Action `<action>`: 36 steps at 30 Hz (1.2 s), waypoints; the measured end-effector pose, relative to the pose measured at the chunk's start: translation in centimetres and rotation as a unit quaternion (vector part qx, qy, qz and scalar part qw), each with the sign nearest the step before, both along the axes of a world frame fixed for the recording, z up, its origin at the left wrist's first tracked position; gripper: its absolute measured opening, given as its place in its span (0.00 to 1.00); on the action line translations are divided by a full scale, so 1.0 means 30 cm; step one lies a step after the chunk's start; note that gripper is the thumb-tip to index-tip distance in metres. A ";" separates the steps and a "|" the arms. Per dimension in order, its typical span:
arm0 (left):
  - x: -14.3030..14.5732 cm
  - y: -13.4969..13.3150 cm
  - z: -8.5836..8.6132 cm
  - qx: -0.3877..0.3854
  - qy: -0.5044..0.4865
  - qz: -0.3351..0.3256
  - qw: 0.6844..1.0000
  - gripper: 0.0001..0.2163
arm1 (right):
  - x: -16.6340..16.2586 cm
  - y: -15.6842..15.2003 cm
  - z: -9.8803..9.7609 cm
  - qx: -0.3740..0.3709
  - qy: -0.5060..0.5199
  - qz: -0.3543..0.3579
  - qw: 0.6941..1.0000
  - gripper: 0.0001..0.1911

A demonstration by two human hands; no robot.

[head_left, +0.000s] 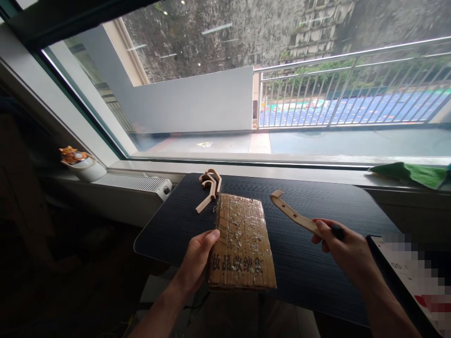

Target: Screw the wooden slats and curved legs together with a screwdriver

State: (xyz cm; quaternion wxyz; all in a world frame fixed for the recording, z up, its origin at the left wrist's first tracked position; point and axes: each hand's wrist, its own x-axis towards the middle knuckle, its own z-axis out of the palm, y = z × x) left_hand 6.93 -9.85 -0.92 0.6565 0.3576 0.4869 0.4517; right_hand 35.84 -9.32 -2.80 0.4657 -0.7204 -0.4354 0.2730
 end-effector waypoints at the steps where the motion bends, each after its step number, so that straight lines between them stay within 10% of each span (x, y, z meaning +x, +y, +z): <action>1: 0.000 -0.001 -0.002 -0.001 0.008 -0.004 1.000 0.15 | 0.002 0.001 0.001 0.000 0.006 0.003 1.000 0.22; 36: 0.143 0.046 -0.160 -0.030 -0.007 -0.128 0.991 0.20 | 0.035 -0.011 0.106 0.100 -0.015 0.069 0.992 0.17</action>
